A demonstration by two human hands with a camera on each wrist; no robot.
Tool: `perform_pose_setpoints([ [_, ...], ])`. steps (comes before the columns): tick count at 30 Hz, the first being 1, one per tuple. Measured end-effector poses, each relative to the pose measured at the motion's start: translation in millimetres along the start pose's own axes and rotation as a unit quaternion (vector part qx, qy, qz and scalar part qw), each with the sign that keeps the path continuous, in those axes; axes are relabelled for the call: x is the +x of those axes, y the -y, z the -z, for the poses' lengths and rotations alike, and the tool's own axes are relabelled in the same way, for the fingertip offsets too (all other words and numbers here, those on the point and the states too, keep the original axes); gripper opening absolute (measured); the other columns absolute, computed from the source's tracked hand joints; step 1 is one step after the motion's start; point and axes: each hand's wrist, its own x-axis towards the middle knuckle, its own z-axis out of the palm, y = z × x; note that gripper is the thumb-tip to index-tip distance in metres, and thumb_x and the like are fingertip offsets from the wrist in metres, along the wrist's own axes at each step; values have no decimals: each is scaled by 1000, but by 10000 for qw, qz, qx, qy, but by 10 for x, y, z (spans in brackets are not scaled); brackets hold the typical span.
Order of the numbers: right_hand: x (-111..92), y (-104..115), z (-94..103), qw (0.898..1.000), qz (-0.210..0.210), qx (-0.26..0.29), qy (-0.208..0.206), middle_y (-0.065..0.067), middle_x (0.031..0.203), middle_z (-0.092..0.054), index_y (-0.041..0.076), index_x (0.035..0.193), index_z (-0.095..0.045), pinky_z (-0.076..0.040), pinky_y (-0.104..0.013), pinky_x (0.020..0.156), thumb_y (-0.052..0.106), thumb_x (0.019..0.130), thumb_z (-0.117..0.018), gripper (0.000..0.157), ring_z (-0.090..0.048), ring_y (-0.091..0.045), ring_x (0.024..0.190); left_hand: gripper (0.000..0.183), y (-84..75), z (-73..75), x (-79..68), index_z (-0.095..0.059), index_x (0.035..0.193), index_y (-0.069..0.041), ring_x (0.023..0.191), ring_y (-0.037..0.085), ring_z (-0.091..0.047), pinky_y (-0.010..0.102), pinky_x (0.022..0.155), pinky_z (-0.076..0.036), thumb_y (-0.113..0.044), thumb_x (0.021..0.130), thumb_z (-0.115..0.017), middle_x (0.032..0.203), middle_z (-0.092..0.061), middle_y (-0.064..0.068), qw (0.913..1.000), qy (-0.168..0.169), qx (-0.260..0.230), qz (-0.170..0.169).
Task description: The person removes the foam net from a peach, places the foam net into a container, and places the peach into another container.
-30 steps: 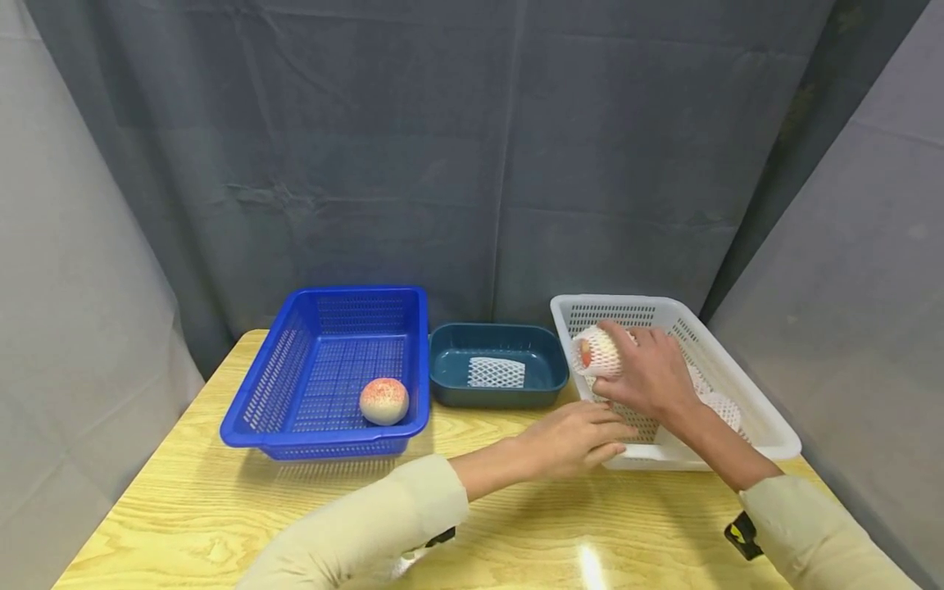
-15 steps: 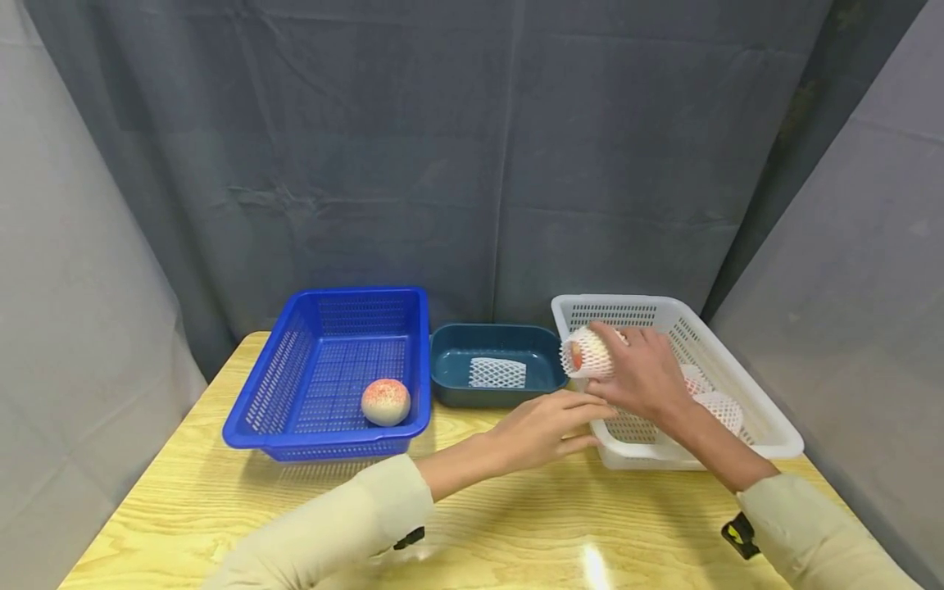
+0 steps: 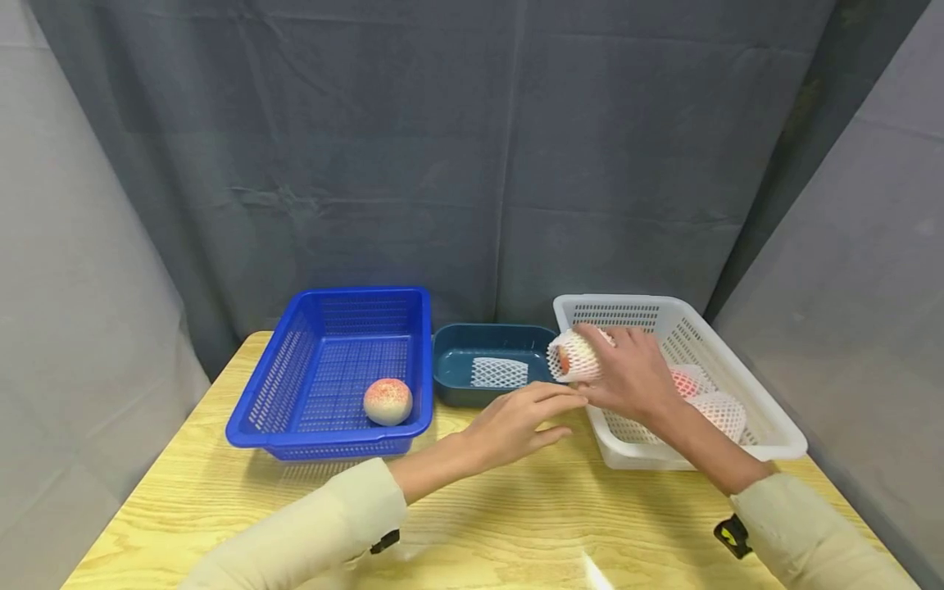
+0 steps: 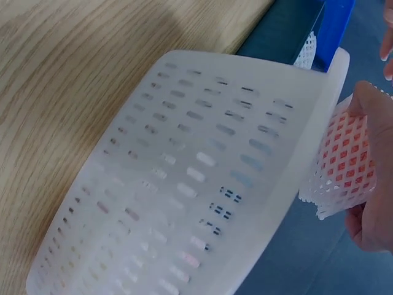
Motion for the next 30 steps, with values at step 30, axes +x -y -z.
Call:
perform_pose_setpoints([
  [30, 68, 440, -13, 9988, 438, 202, 52, -17, 93, -65, 17, 133, -57, -47, -49, 73, 38, 60, -78, 79, -58, -37, 82, 51, 119, 284, -350, -62, 132, -6, 121, 22, -58, 27, 103, -44, -14, 85, -81, 131, -60, 11, 9925, -924, 146, 786],
])
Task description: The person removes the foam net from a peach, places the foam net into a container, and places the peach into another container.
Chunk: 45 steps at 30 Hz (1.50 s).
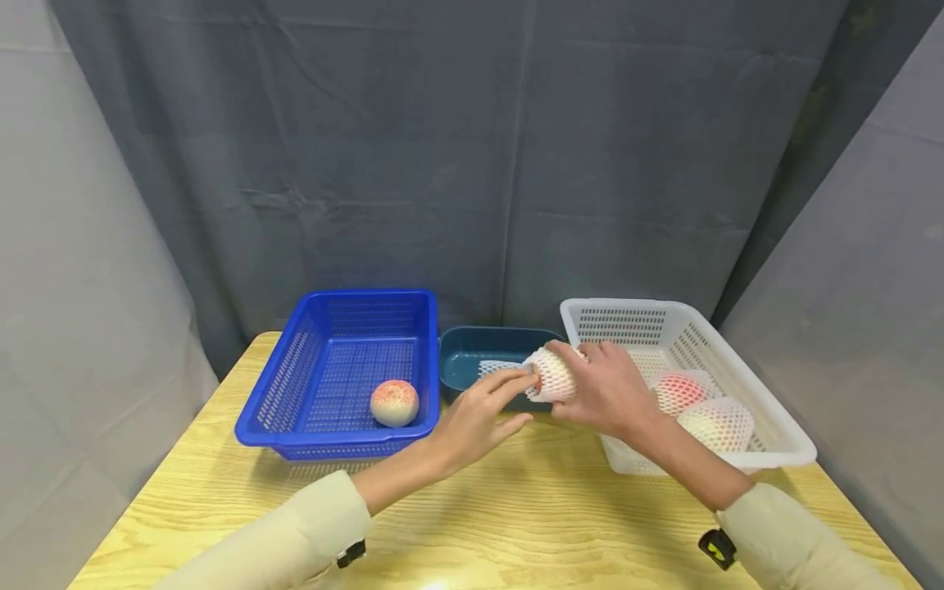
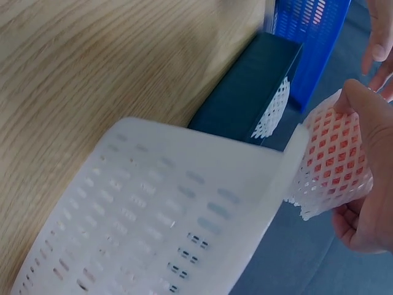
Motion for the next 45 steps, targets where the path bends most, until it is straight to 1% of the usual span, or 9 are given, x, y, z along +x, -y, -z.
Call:
perform_pose_setpoints([
  [5, -20, 55, -27, 10000, -2, 15, 67, -16, 91, -65, 16, 133, -57, -49, -48, 70, 39, 59, -79, 80, -58, -36, 81, 55, -11, 29, -57, -59, 135, -5, 121, 23, -57, 30, 100, -46, -13, 85, -81, 131, -59, 12, 9997, 15, 30, 241],
  [9, -41, 87, -57, 9998, -24, 39, 187, -17, 90, -65, 17, 133, -57, -49, -47, 67, 40, 58, -80, 82, -58, -35, 78, 58, -31, 38, -107, -57, 137, -4, 121, 24, -57, 30, 99, -48, -14, 86, -81, 132, -58, 12, 9987, 134, 28, 494],
  [12, -55, 114, -92, 9995, -11, 50, 302, -17, 91, -65, 17, 133, -57, -49, -47, 69, 41, 59, -81, 82, -58, -35, 78, 59, -49, 31, -135, -56, 137, -3, 122, 23, -57, 30, 100, -47, -15, 85, -82, 133, -57, 11, 9978, 250, 71, 613],
  [15, -67, 153, -129, 9992, 54, 9, 396, -16, 91, -66, 16, 133, -58, -49, -47, 71, 43, 59, -81, 82, -59, -34, 78, 60, -64, 18, -156, -55, 137, -2, 123, 24, -56, 31, 101, -46, -15, 85, -82, 133, -57, 12, 9970, 348, 115, 680],
  [20, -91, 225, -180, 9990, 163, -34, 417, -16, 90, -66, 15, 131, -60, -50, -47, 71, 44, 59, -82, 81, -60, -34, 79, 62, -78, -9, -185, -53, 138, 1, 123, 24, -55, 30, 104, -43, -16, 86, -81, 134, -56, 14, 9955, 483, 128, 810],
  [24, -110, 264, -215, 9988, 164, -7, 461, -16, 91, -67, 15, 131, -61, -50, -48, 73, 44, 59, -83, 81, -60, -35, 82, 63, -89, -28, -210, -52, 139, 2, 124, 25, -55, 31, 105, -42, -16, 86, -81, 134, -55, 15, 9945, 538, 112, 891],
  [32, -151, 321, -279, 9982, 235, -29, 552, -16, 92, -67, 16, 131, -61, -51, -47, 69, 46, 59, -84, 81, -61, -33, 79, 62, -103, -72, -293, -51, 139, 1, 123, 26, -54, 32, 105, -43, -17, 87, -80, 134, -54, 13, 9913, 725, 85, 1096],
  [39, -194, 372, -340, 9980, 295, -17, 552, -14, 88, -66, 15, 130, -62, -50, -46, 70, 46, 57, -83, 82, -60, -33, 78, 62, -113, -98, -350, -51, 139, 1, 120, 26, -55, 33, 102, -45, -19, 88, -79, 133, -54, 14, 9893, 768, 204, 1227],
  [45, -241, 413, -379, 9975, 288, 2, 650, -13, 89, -67, 14, 130, -62, -49, -45, 73, 47, 58, -82, 82, -60, -32, 78, 63, -115, -115, -409, -50, 140, 1, 119, 24, -56, 32, 100, -47, -21, 89, -78, 132, -55, 14, 9845, 992, 188, 1431],
])
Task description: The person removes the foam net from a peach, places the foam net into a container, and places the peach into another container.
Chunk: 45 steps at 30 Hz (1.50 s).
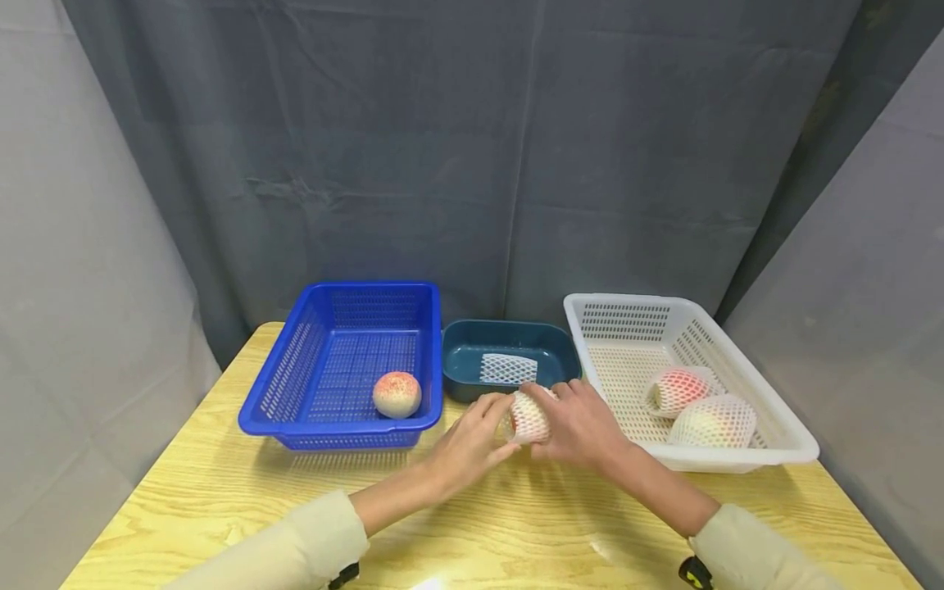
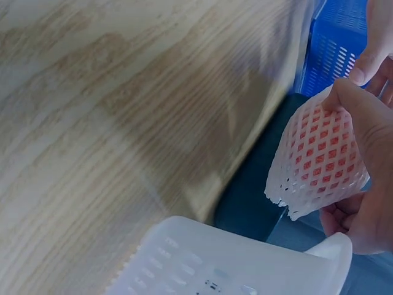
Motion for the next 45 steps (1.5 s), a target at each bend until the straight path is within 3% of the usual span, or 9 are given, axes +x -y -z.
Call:
perform_pose_setpoints([
  [8, -36, 42, -84, 9998, -94, 113, 136, -11, 85, -65, 16, 129, -61, -49, -46, 71, 47, 58, -81, 80, -61, -32, 78, 64, 34, -46, -51, -48, 141, 1, 118, 22, -56, 32, 99, -48, -23, 90, -77, 130, -56, 13, 9994, 270, -45, 208],
  [26, -51, 125, -193, 9985, -154, 90, 523, -11, 85, -65, 17, 129, -61, -49, -42, 69, 51, 60, -84, 80, -59, -30, 77, 60, 150, -115, -143, -52, 138, -1, 116, 24, -59, 35, 94, -51, -28, 90, -77, 127, -60, 13, 9980, 457, 57, 427],
  [34, -49, 162, -205, 9922, -465, 514, 1041, -12, 90, -61, 21, 134, -56, -49, -38, 54, 47, 64, -85, 80, -58, -25, 74, 60, 154, -101, -165, -52, 138, -1, 112, 26, -61, 37, 91, -53, -26, 89, -77, 123, -61, 14, 9968, 571, -52, 562],
  [39, -58, 167, -187, 9891, -514, 922, 1024, -12, 92, -58, 18, 138, -52, -47, -32, 54, 42, 67, -88, 84, -54, -19, 70, 59, 159, -100, -174, -53, 138, -1, 112, 23, -61, 34, 91, -53, -23, 89, -78, 123, -60, 12, 9964, 639, -97, 548],
  [45, -87, 171, -173, 9862, -660, 1186, 953, -14, 98, -55, 13, 142, -47, -49, -32, 57, 44, 67, -90, 92, -53, -19, 72, 60, 168, -106, -195, -52, 139, -2, 112, 23, -61, 34, 91, -53, -24, 90, -77, 125, -61, 12, 9959, 687, -132, 567],
])
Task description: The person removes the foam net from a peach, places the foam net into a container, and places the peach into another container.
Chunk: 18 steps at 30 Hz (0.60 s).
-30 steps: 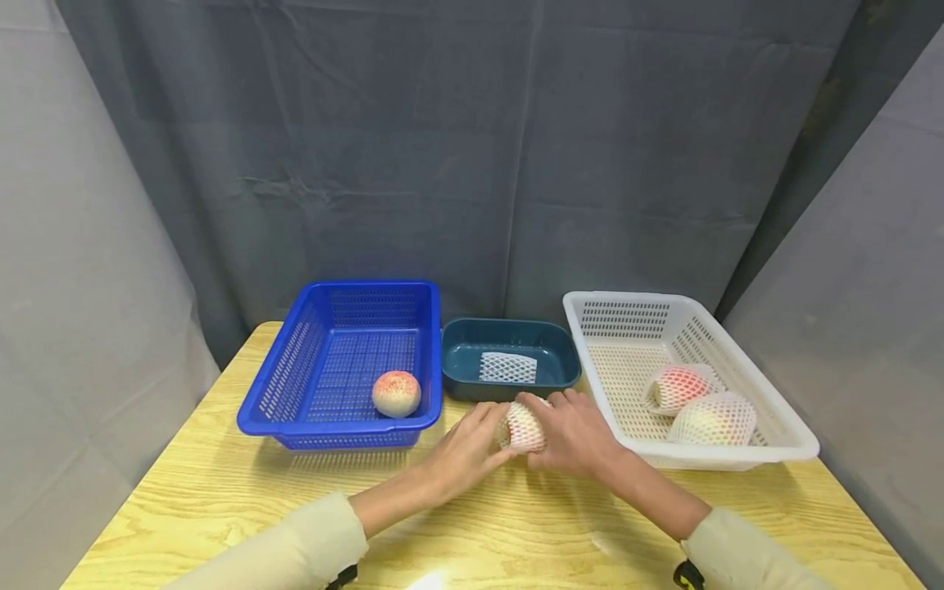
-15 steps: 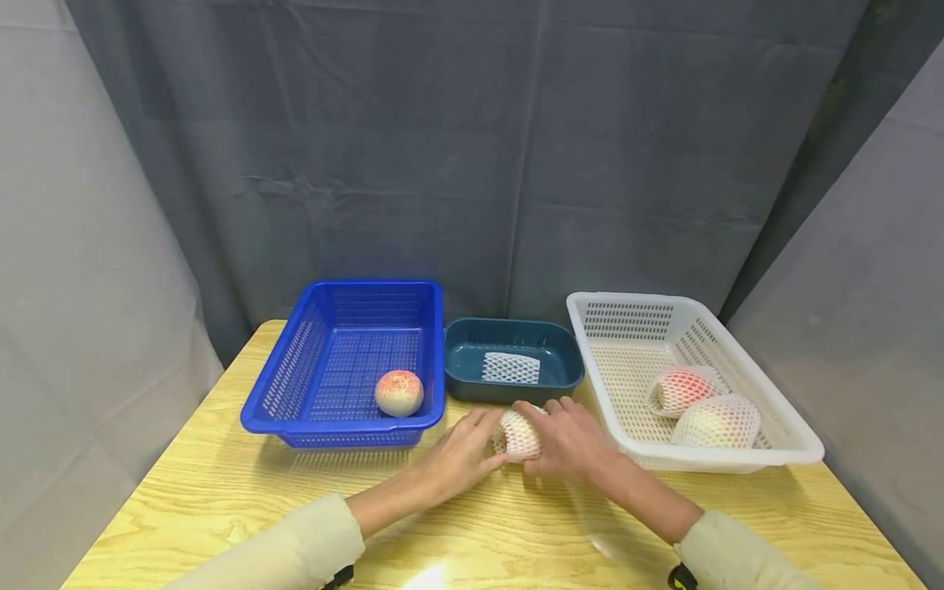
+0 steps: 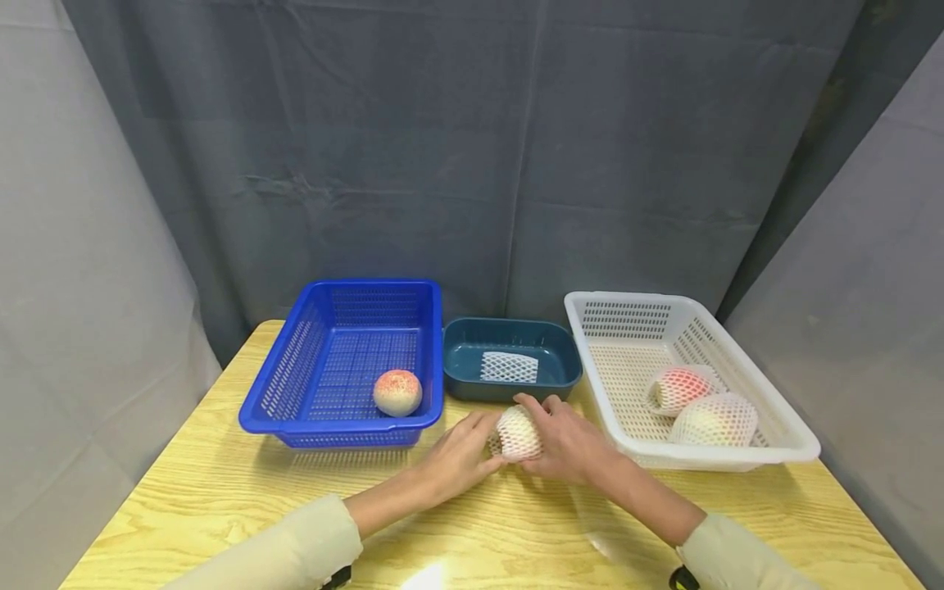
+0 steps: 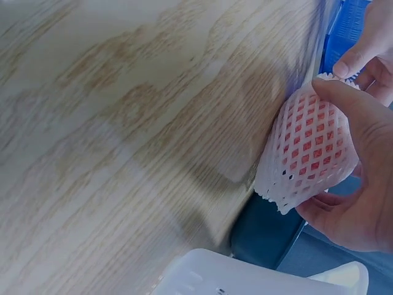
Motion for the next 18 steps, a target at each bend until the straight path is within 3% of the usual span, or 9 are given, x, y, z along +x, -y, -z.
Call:
perform_pose_setpoints([
  [9, -32, -3, 4, 9997, -245, 15, 50, -18, 113, -53, 12, 145, -46, -53, -41, 68, 51, 61, -92, 103, -57, -29, 91, 58, 24, 8, -21, -56, 135, -2, 106, 26, -64, 37, 86, -56, -25, 87, -80, 121, -63, 13, 9998, -201, 63, -30],
  [18, -118, -31, -10, 9997, -235, -41, 40, -24, 123, -51, 9, 147, -42, -56, -45, 74, 53, 59, -93, 111, -56, -37, 103, 63, 68, 79, -88, -52, 138, 3, 115, 30, -61, 40, 91, -54, -25, 88, -79, 131, -58, 17, 9997, -30, 248, 79],
])
